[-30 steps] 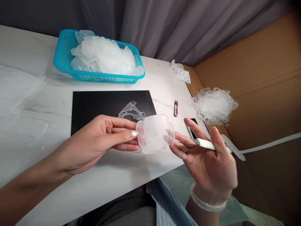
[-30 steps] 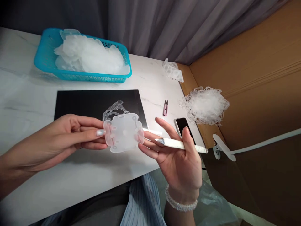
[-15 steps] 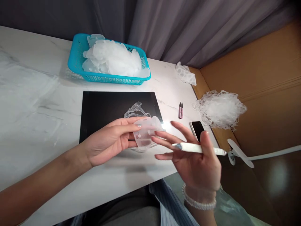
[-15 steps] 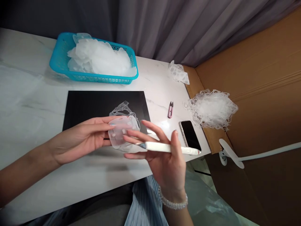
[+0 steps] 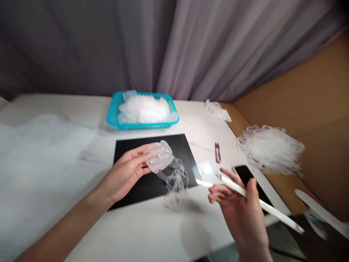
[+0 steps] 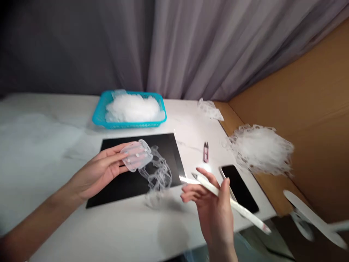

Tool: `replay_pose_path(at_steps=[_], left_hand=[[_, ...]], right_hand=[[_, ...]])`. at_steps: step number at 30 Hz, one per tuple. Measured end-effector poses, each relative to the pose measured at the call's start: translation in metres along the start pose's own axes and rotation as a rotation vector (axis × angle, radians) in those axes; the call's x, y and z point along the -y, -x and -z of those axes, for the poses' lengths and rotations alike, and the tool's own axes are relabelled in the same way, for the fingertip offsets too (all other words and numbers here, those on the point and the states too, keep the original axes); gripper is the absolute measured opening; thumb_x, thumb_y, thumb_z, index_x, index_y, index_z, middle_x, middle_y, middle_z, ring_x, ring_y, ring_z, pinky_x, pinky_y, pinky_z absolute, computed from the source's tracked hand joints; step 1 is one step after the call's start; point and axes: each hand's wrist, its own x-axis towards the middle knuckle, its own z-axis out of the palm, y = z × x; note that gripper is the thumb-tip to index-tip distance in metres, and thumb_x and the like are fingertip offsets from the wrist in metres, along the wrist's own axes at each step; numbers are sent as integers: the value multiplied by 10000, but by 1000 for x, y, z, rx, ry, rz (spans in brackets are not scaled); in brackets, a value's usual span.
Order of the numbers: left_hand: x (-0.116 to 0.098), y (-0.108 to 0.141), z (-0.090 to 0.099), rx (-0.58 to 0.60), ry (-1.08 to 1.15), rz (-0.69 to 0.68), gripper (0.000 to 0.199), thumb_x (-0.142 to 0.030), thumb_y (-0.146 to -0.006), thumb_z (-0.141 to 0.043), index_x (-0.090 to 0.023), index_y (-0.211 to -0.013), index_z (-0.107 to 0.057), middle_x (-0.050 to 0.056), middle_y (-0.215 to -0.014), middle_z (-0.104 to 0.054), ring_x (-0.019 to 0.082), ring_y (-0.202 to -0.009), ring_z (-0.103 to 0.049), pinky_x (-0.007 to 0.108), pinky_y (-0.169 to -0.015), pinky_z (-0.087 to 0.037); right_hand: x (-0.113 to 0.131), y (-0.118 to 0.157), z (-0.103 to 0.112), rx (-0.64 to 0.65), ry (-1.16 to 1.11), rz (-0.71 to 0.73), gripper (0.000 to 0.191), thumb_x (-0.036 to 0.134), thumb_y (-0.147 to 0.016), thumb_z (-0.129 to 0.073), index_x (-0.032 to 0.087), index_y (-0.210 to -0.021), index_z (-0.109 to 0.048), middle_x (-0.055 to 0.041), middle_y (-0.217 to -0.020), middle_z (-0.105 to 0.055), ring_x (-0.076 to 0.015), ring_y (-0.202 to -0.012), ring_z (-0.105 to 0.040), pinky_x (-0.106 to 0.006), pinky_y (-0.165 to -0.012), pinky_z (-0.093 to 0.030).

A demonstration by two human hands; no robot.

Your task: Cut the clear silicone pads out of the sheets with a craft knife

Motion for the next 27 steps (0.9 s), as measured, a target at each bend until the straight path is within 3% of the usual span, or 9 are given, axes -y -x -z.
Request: replay_pose_path(at_steps=[4,6,8,10,14,18,20,23,27], left_hand=[[-58,-33,29,-404,-538,-707,451,-356,-967,-549,-210,-1393,-559,66,-1436,-586,245,-1339,-526,362,-1135,-405],[-92,-60,36,-487,-876,-933,425,-334,-997,-460,-223,-1393,-565,44,-1454,-571,244,-1362,-501,371,-1157,-368],[-118,-92,39,-451,-1167,-988,455,-256,-1010,-366,-205,-1435,-522,58,-1504,-516,242,-1440,-400,398,-1186,-316],[-127,-121,40,-325,-1377,-879,499,-200,-978,-385,-210,-1467,-484,71,-1534,-473,263,-1502,-272,465,-1204,-260],[-106,-140,48,-235,-1465,-787,601,-196,-895,-491,-176,-1493,-445,119,-1616,-311,334,-1522,-172,546,-1202,-215],[-74,-110,63,-335,-1440,-799,624,-269,-934,-433,-188,-1546,-341,98,-1666,-182,299,-1541,-101,511,-1227,-180],[-58,-89,66,-377,-1414,-785,591,-313,-943,-434,-206,-1522,-386,91,-1653,-239,304,-1526,-187,490,-1214,-239],[-28,-62,62,-370,-1351,-708,511,-358,-937,-452,-217,-1424,-519,104,-1529,-471,305,-1353,-499,455,-1117,-402],[26,-40,40,-233,-1212,-473,506,-360,-904,-507,-178,-1372,-571,143,-1286,-662,281,-1085,-667,421,-950,-524]], right_hand=[[-20,-17,1,-2,-23,-49,494,652,-881,-565,189,-1018,-670,-92,-674,-743,-219,-553,-679,-334,-599,-558],[-26,-20,-3,44,-26,-78,476,643,-850,-616,181,-952,-666,-97,-681,-743,-224,-567,-682,-337,-600,-553],[-31,-19,-8,92,-11,-88,484,663,-810,-651,183,-877,-648,-107,-693,-745,-242,-593,-693,-348,-598,-549],[-35,-15,-11,137,80,-69,486,679,-815,-631,194,-787,-613,-124,-755,-755,-263,-661,-714,-371,-624,-557],[-42,-13,-12,262,536,219,346,537,-900,-602,225,-750,-584,-113,-938,-744,-306,-983,-709,-437,-823,-560],[-40,-30,-15,486,1030,552,200,308,-799,-759,244,-883,-588,-129,-1340,-627,-368,-1315,-524,-534,-939,-528],[-40,-45,-21,592,1218,635,389,256,-677,-866,230,-904,-552,-158,-1517,-472,-402,-1403,-412,-567,-972,-513],[-44,-71,-33,663,1353,732,526,264,-606,-920,225,-923,-502,-184,-1574,-377,-390,-1372,-433,-549,-968,-516],[-58,-98,-48,649,1254,814,433,198,-708,-836,240,-918,-460,-144,-1408,-543,-315,-1222,-522,-407,-830,-534]])
